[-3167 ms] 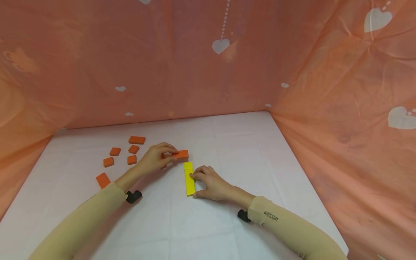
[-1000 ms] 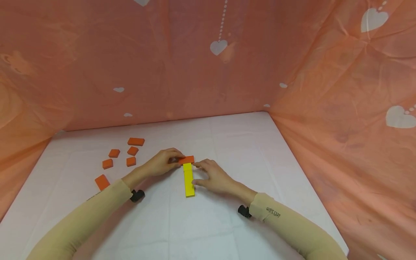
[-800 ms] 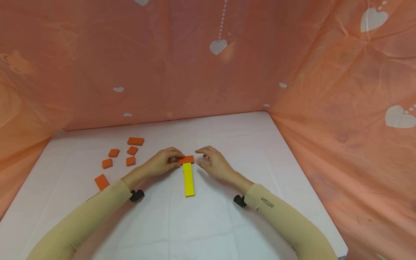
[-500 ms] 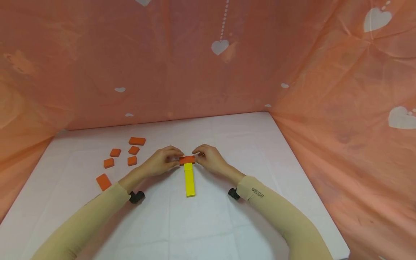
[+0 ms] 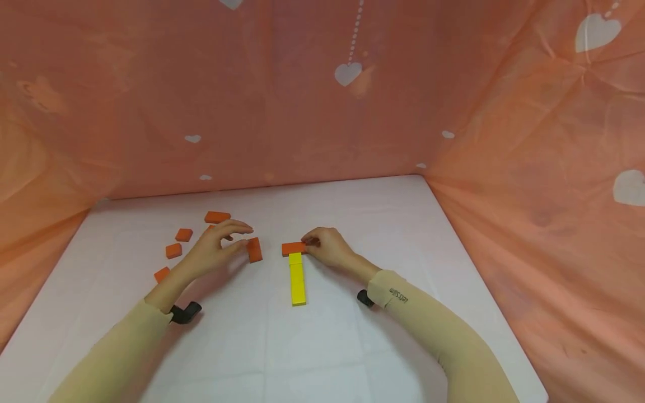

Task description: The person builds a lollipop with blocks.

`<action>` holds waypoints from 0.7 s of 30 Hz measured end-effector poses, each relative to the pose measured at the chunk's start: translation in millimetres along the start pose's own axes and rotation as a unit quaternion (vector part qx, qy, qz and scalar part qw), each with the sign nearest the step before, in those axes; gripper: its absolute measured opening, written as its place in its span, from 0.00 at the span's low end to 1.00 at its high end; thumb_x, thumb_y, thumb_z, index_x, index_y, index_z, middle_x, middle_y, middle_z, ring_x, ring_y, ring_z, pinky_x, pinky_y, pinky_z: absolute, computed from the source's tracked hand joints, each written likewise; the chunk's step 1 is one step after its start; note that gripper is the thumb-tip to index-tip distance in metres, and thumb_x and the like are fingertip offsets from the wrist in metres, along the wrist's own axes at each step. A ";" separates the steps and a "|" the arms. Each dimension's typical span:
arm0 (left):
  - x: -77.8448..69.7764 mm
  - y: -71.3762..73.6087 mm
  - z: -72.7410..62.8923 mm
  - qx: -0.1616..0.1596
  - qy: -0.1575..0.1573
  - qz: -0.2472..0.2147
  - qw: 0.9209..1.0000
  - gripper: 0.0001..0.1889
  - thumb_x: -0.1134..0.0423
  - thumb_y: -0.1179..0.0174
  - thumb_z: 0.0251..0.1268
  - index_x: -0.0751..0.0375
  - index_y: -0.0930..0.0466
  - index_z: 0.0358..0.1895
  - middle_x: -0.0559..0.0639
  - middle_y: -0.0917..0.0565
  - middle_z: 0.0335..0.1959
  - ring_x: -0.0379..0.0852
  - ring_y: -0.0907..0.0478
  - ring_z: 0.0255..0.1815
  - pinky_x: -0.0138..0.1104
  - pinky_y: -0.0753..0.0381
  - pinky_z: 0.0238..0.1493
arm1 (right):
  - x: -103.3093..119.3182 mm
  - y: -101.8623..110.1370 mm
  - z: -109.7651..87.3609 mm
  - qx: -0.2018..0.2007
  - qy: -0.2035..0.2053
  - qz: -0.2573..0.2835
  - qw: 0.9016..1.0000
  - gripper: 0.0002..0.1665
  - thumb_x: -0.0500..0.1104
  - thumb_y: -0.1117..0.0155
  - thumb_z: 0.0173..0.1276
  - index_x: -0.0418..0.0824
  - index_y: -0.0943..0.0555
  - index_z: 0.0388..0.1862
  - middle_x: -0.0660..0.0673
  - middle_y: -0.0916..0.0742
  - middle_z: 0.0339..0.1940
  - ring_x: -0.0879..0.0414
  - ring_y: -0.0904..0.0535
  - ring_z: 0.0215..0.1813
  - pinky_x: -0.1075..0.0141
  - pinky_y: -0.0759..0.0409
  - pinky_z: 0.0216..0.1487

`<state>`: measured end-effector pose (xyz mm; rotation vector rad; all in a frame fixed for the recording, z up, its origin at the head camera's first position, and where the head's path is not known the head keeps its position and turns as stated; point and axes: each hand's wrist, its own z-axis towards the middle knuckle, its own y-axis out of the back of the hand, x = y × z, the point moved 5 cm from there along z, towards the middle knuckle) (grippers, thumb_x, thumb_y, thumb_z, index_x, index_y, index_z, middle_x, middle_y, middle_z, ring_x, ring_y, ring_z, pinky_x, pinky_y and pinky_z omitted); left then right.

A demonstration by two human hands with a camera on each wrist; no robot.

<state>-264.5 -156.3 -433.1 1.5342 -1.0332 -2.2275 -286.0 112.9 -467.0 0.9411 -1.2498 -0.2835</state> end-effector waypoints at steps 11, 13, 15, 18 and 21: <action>42.9 41.8 -30.2 -0.019 0.043 0.042 0.998 0.14 0.70 0.38 0.74 0.68 0.17 0.59 0.63 0.21 0.64 0.65 0.23 0.62 0.57 0.20 0.58 | -2.4 0.1 -1.0 -0.004 0.023 -0.014 1.000 0.15 0.37 0.32 0.74 0.36 0.13 0.57 0.41 0.10 0.54 0.48 0.15 0.54 0.55 0.17 0.60; 49.8 44.3 -36.2 -0.012 0.054 0.058 0.997 0.14 0.69 0.38 0.74 0.68 0.17 0.59 0.65 0.21 0.64 0.66 0.24 0.64 0.59 0.20 0.60 | -3.4 -0.3 -0.5 -0.004 0.029 -0.018 0.999 0.15 0.38 0.32 0.74 0.36 0.13 0.57 0.41 0.10 0.54 0.49 0.15 0.54 0.55 0.17 0.60; 54.7 46.2 -41.7 -0.008 0.057 0.075 0.996 0.14 0.69 0.37 0.74 0.68 0.17 0.58 0.66 0.21 0.62 0.68 0.24 0.64 0.62 0.22 0.61 | -4.3 -0.7 -0.1 -0.004 0.034 -0.021 0.999 0.15 0.38 0.32 0.74 0.36 0.13 0.57 0.41 0.10 0.54 0.49 0.15 0.55 0.55 0.17 0.60; 59.0 48.3 -48.5 -0.005 0.053 0.099 0.994 0.15 0.70 0.36 0.73 0.68 0.17 0.59 0.67 0.20 0.60 0.70 0.25 0.63 0.64 0.26 0.63 | -5.3 -1.5 0.4 -0.002 0.037 -0.020 0.999 0.15 0.38 0.32 0.75 0.36 0.13 0.57 0.42 0.10 0.54 0.48 0.15 0.56 0.55 0.17 0.61; 60.5 49.5 -51.7 -0.006 0.047 0.126 0.991 0.16 0.70 0.34 0.70 0.68 0.17 0.58 0.68 0.19 0.59 0.70 0.25 0.63 0.65 0.27 0.64 | -7.1 -2.0 0.7 0.001 0.036 -0.016 0.999 0.15 0.38 0.32 0.75 0.36 0.13 0.57 0.42 0.10 0.54 0.48 0.15 0.57 0.55 0.17 0.61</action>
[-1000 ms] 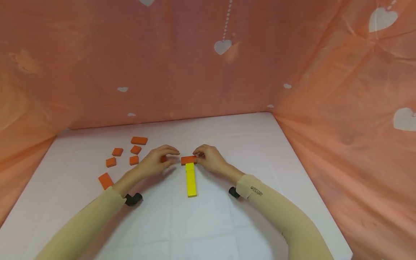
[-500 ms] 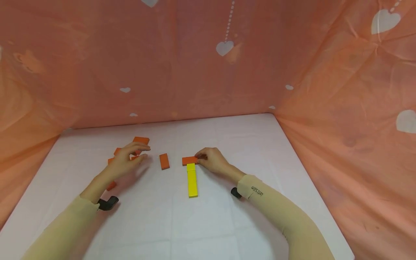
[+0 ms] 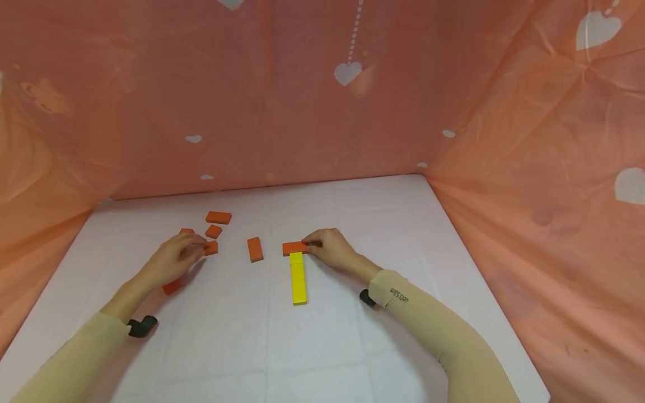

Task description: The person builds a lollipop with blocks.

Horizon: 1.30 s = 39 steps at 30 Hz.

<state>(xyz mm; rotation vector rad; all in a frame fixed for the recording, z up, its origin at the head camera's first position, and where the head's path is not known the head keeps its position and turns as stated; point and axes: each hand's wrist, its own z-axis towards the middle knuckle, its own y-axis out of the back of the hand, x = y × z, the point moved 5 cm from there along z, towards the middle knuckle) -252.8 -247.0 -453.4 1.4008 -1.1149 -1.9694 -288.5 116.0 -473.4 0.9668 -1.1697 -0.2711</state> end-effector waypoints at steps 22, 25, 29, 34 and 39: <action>10.3 -7.0 6.8 -0.004 -0.006 0.036 0.999 0.11 0.68 0.29 0.67 0.64 0.14 0.50 0.60 0.13 0.49 0.60 0.17 0.49 0.57 0.18 0.53 | 1.7 1.3 -0.7 0.009 0.001 0.010 1.000 0.15 0.39 0.32 0.75 0.36 0.12 0.57 0.43 0.10 0.55 0.48 0.16 0.59 0.54 0.18 0.63; 10.1 -8.0 7.5 -0.010 -0.006 0.018 1.000 0.10 0.68 0.30 0.67 0.64 0.14 0.49 0.58 0.13 0.48 0.57 0.18 0.46 0.54 0.17 0.50 | 1.5 1.9 -0.9 0.006 0.002 0.009 1.000 0.15 0.39 0.32 0.75 0.36 0.12 0.56 0.43 0.10 0.55 0.47 0.16 0.59 0.54 0.18 0.63; 10.1 -8.1 8.7 -0.016 -0.001 -0.004 1.000 0.11 0.69 0.30 0.68 0.65 0.13 0.50 0.58 0.14 0.49 0.57 0.18 0.47 0.52 0.16 0.50 | 0.3 2.0 -0.8 0.005 -0.002 0.010 1.000 0.15 0.39 0.31 0.74 0.37 0.12 0.57 0.43 0.10 0.55 0.48 0.16 0.59 0.55 0.18 0.63; 5.0 -3.8 11.2 -0.028 -0.007 -0.028 0.999 0.12 0.71 0.31 0.67 0.67 0.14 0.53 0.62 0.15 0.54 0.62 0.19 0.54 0.56 0.17 0.55 | 1.1 1.6 0.3 0.005 0.003 0.007 1.000 0.15 0.39 0.32 0.75 0.36 0.12 0.56 0.43 0.10 0.55 0.48 0.16 0.59 0.55 0.18 0.63; -8.4 -0.6 18.3 -0.038 -0.021 -0.044 0.998 0.13 0.71 0.31 0.68 0.66 0.14 0.54 0.60 0.16 0.55 0.63 0.18 0.56 0.59 0.19 0.58 | 1.0 0.7 0.2 0.006 -0.002 0.007 1.000 0.15 0.39 0.31 0.74 0.36 0.12 0.57 0.43 0.10 0.55 0.48 0.16 0.60 0.54 0.19 0.64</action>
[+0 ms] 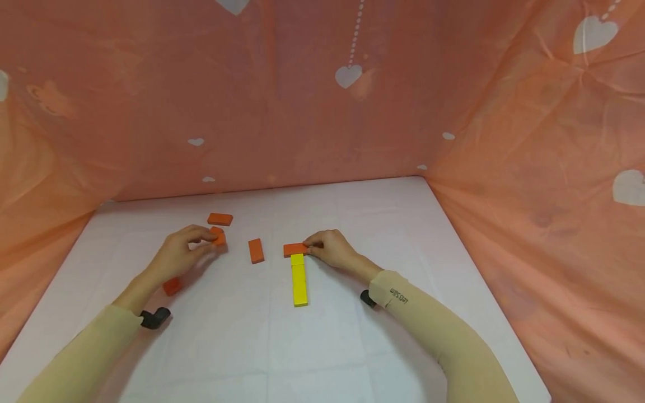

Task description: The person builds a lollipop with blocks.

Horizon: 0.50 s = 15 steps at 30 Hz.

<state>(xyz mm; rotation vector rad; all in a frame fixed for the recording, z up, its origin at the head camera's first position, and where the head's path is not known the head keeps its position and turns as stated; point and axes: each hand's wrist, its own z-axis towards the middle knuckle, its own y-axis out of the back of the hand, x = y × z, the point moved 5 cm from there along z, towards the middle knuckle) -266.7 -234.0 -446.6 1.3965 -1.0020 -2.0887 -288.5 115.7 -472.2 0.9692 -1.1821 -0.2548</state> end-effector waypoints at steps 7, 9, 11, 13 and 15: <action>-22.2 -7.9 11.2 0.012 -0.004 -0.024 1.000 0.14 0.72 0.34 0.70 0.65 0.14 0.57 0.60 0.17 0.59 0.64 0.19 0.56 0.57 0.18 0.57 | 2.2 0.2 -0.5 0.001 0.006 -0.003 1.000 0.16 0.38 0.31 0.74 0.36 0.13 0.58 0.43 0.10 0.55 0.47 0.16 0.61 0.55 0.19 0.64; -27.9 -11.1 15.1 0.016 -0.008 -0.024 1.000 0.14 0.71 0.34 0.71 0.64 0.14 0.57 0.59 0.16 0.60 0.63 0.20 0.57 0.56 0.18 0.57 | 2.7 0.5 -0.8 0.001 0.004 -0.003 1.000 0.16 0.38 0.31 0.74 0.36 0.12 0.58 0.43 0.10 0.55 0.47 0.15 0.61 0.55 0.18 0.64; -33.6 -14.3 18.9 0.020 -0.011 -0.028 0.999 0.14 0.71 0.34 0.71 0.63 0.14 0.57 0.58 0.16 0.60 0.63 0.21 0.59 0.57 0.19 0.59 | 3.4 0.7 -0.7 0.002 0.003 -0.002 1.000 0.16 0.38 0.31 0.74 0.36 0.12 0.57 0.43 0.10 0.55 0.48 0.15 0.60 0.55 0.18 0.63; -39.0 -18.1 23.8 0.020 -0.016 -0.032 0.999 0.14 0.70 0.33 0.70 0.62 0.14 0.57 0.57 0.15 0.59 0.62 0.21 0.60 0.57 0.20 0.60 | 3.8 1.0 -0.8 0.003 0.003 -0.001 1.000 0.16 0.38 0.30 0.73 0.36 0.12 0.57 0.43 0.10 0.55 0.48 0.15 0.60 0.55 0.18 0.63; -44.5 -22.9 28.9 0.025 -0.018 -0.038 0.999 0.14 0.69 0.33 0.70 0.62 0.14 0.56 0.56 0.15 0.58 0.61 0.22 0.60 0.56 0.21 0.61 | 4.0 1.2 -0.6 0.003 0.004 -0.002 1.000 0.16 0.38 0.30 0.73 0.36 0.12 0.57 0.43 0.10 0.54 0.48 0.15 0.60 0.55 0.18 0.63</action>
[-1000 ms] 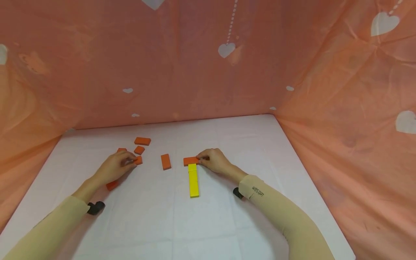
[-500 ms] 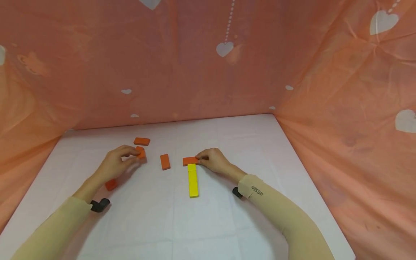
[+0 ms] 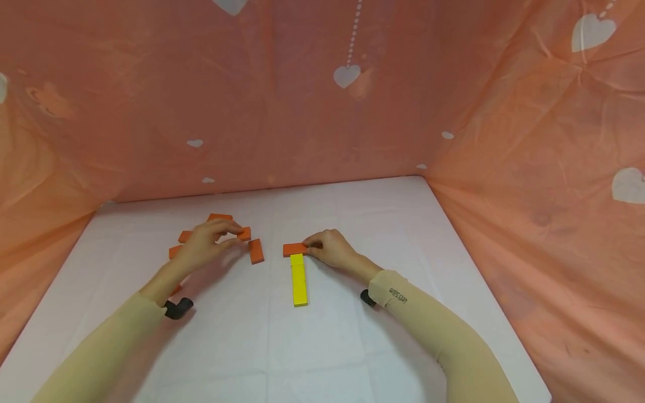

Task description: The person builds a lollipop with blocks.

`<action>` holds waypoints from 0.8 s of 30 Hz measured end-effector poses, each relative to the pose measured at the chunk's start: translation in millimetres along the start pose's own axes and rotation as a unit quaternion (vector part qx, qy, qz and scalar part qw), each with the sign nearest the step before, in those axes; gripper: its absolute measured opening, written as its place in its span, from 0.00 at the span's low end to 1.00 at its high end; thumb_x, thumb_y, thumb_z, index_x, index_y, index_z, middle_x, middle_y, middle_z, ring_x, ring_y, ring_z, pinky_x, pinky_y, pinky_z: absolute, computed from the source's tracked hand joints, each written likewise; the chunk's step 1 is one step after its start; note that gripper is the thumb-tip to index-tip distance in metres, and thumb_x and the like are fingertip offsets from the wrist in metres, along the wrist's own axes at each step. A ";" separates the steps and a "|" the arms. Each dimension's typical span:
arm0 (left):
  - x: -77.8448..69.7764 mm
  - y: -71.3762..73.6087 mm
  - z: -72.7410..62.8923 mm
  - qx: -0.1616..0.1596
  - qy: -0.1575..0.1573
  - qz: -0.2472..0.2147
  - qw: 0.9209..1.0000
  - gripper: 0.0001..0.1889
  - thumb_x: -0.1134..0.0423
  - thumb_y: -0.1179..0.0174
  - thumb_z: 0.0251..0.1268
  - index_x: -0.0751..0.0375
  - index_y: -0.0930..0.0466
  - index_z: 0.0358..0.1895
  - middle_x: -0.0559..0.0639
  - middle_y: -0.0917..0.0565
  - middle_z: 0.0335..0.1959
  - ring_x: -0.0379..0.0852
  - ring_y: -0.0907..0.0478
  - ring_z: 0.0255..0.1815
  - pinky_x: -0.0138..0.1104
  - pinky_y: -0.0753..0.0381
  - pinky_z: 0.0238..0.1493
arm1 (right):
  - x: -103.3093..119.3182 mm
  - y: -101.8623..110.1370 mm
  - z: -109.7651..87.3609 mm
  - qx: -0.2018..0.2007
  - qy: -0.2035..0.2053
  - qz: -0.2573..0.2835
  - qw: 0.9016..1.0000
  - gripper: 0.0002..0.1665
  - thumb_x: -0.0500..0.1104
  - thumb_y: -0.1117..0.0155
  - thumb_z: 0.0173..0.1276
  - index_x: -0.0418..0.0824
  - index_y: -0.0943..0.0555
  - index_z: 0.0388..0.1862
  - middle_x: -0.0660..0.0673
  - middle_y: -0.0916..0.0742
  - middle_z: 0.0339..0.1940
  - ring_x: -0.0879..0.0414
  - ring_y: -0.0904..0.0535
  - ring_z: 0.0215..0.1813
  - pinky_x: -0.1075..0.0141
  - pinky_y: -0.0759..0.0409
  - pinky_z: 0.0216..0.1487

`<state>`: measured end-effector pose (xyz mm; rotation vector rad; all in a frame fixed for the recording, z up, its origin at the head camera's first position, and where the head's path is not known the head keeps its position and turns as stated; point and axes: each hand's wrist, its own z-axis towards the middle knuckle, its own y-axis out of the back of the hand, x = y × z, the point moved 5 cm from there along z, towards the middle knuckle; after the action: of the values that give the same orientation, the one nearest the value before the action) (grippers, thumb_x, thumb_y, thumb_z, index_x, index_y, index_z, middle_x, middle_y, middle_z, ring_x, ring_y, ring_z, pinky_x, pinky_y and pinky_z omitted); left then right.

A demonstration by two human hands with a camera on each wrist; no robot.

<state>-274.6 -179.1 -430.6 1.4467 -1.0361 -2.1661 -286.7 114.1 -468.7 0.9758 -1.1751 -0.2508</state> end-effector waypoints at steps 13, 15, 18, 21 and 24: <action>-16.6 -43.0 28.6 0.053 0.036 -0.006 0.998 0.12 0.66 0.34 0.73 0.60 0.13 0.55 0.54 0.18 0.58 0.56 0.23 0.63 0.53 0.22 0.66 | -4.3 -3.9 3.1 0.010 0.007 -0.025 1.000 0.18 0.41 0.28 0.72 0.37 0.13 0.58 0.43 0.10 0.55 0.50 0.15 0.57 0.56 0.18 0.63; -17.5 -48.6 32.0 0.057 0.029 -0.006 0.998 0.11 0.67 0.34 0.72 0.60 0.13 0.55 0.54 0.18 0.57 0.56 0.22 0.61 0.52 0.20 0.65 | -4.5 -3.8 2.8 0.009 0.010 -0.026 1.000 0.18 0.40 0.28 0.72 0.37 0.13 0.58 0.43 0.10 0.55 0.50 0.15 0.57 0.56 0.18 0.62; -19.3 -56.1 38.3 0.062 0.008 0.004 0.998 0.11 0.68 0.33 0.71 0.61 0.13 0.53 0.54 0.17 0.55 0.54 0.19 0.58 0.50 0.18 0.62 | -5.1 -3.1 2.7 0.007 0.013 -0.025 1.000 0.17 0.40 0.28 0.72 0.37 0.13 0.58 0.43 0.10 0.54 0.50 0.15 0.56 0.56 0.18 0.62; -20.5 -62.6 43.9 0.065 -0.008 0.011 0.998 0.11 0.68 0.32 0.70 0.61 0.13 0.52 0.54 0.16 0.53 0.53 0.18 0.55 0.49 0.17 0.60 | -6.1 -2.7 3.2 0.007 0.012 -0.023 1.000 0.17 0.40 0.28 0.72 0.37 0.13 0.58 0.43 0.10 0.54 0.50 0.15 0.55 0.56 0.17 0.61; -20.2 -68.7 47.9 0.072 -0.011 0.007 0.997 0.11 0.67 0.30 0.69 0.61 0.13 0.52 0.53 0.16 0.52 0.52 0.18 0.54 0.48 0.17 0.61 | -7.7 -3.1 4.2 0.009 0.008 -0.022 1.000 0.18 0.41 0.28 0.72 0.37 0.13 0.58 0.43 0.10 0.55 0.50 0.15 0.56 0.56 0.18 0.61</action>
<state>-301.1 -101.5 -456.8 1.4758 -1.2283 -2.1400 -292.6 115.0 -475.9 1.0184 -1.1440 -0.2661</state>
